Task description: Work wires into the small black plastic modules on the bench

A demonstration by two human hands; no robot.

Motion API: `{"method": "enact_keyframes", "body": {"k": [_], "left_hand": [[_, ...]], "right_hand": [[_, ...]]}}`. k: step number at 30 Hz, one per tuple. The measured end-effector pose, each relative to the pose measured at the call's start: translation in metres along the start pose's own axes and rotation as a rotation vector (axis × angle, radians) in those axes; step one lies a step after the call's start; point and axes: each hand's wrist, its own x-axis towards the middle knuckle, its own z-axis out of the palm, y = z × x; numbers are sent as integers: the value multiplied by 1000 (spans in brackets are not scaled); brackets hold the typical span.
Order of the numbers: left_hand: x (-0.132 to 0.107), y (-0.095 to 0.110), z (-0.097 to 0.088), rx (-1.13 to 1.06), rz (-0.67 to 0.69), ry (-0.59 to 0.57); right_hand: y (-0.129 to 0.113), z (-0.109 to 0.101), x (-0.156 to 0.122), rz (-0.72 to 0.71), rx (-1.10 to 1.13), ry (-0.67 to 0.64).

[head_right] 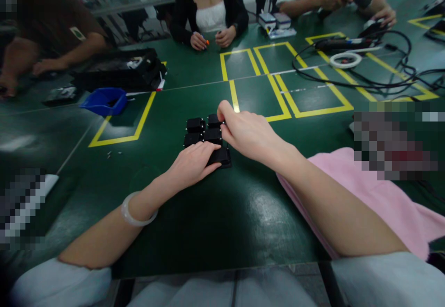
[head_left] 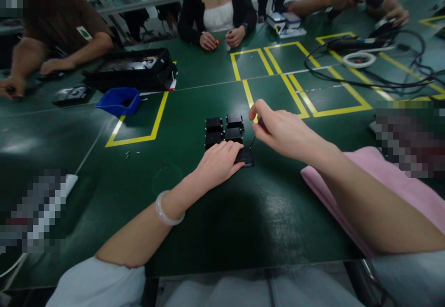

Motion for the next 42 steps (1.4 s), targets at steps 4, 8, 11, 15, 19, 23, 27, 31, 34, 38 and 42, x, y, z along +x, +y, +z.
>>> {"method": "enact_keyframes", "body": {"k": [4, 8, 11, 15, 19, 23, 27, 31, 34, 38, 42], "left_hand": [[0, 0, -1, -8, -3, -5], [-1, 0, -3, -4, -5, -9], [-1, 1, -3, -8, -1, -6], [0, 0, -2, -11, 5, 5], [0, 0, -2, -9, 2, 0], [-1, 0, 0, -1, -7, -10], [-1, -1, 1, -2, -2, -6], [-1, 0, 0, 1, -2, -6], [-1, 0, -1, -4, -6, -13], [-1, -1, -1, -17, -2, -1], [-1, -1, 0, -13, 3, 5]], "right_hand": [[1, -1, 1, 15, -57, -8], [0, -2, 0, 16, -43, -11], [-1, -2, 0, 11, -16, -12], [1, -2, 1, 14, -64, -17], [1, -3, 1, 9, -46, -30], [0, -2, 0, 7, -43, -13], [0, -2, -1, 9, -95, -21], [0, -4, -1, -12, -47, -28], [-1, -4, -1, 1, -70, -22], [0, -4, -1, -3, -109, -40], [0, -5, -2, -47, -57, -39]]}}
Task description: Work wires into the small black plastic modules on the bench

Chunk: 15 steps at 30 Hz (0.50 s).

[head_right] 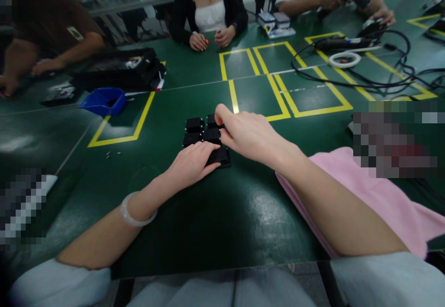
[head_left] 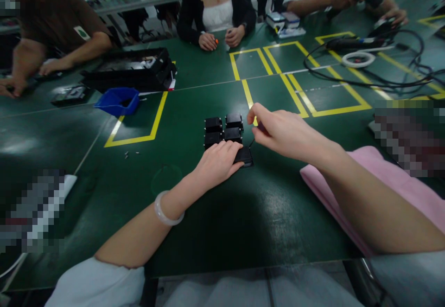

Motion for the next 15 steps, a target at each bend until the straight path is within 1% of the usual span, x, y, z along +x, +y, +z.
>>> {"method": "enact_keyframes", "body": {"k": [6, 11, 15], "left_hand": [[0, 0, 0, 0, 3, 4], [0, 0, -1, 8, -3, -7], [0, 1, -1, 7, -1, -11]], "right_hand": [[-1, -1, 1, 24, -31, -14], [0, 1, 0, 7, 18, 6], [0, 1, 1, 28, -22, -1]]}}
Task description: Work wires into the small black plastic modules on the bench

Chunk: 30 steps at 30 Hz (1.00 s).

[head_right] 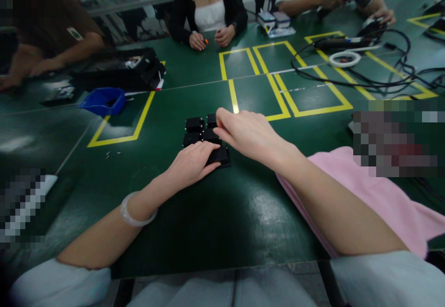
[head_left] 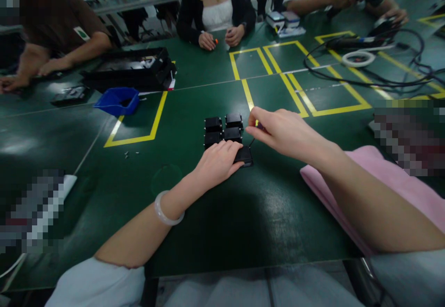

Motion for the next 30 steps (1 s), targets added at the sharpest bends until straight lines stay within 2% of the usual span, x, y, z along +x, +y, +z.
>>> {"method": "enact_keyframes", "body": {"k": [7, 12, 17, 23, 30], "left_hand": [[0, -1, 1, 0, 2, 13], [0, -1, 1, -7, 1, 13], [0, 0, 1, -8, 0, 15], [0, 0, 0, -9, -3, 7], [0, 0, 1, 14, 4, 14]], "right_hand": [[0, -1, -1, -13, 34, 0], [0, -2, 0, 13, -27, 0], [2, -2, -1, -7, 41, -2], [0, 2, -1, 8, -37, 30], [-4, 1, -1, -3, 12, 21]]}}
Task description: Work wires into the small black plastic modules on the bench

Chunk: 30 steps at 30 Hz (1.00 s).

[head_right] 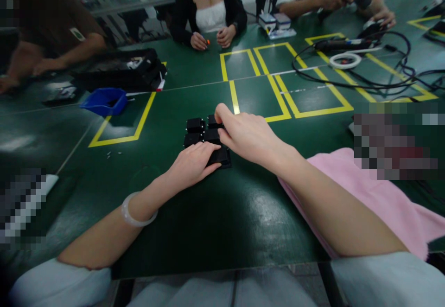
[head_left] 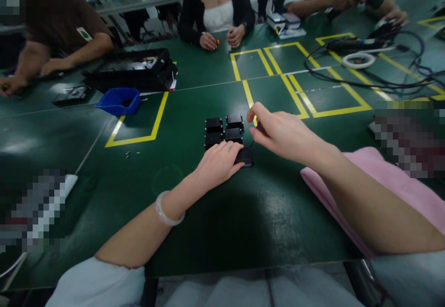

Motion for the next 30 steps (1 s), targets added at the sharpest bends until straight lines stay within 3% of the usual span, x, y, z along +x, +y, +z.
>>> {"method": "enact_keyframes", "body": {"k": [30], "left_hand": [[0, -1, 1, -17, -8, -8]], "right_hand": [[5, 2, 1, 39, -32, 14]]}}
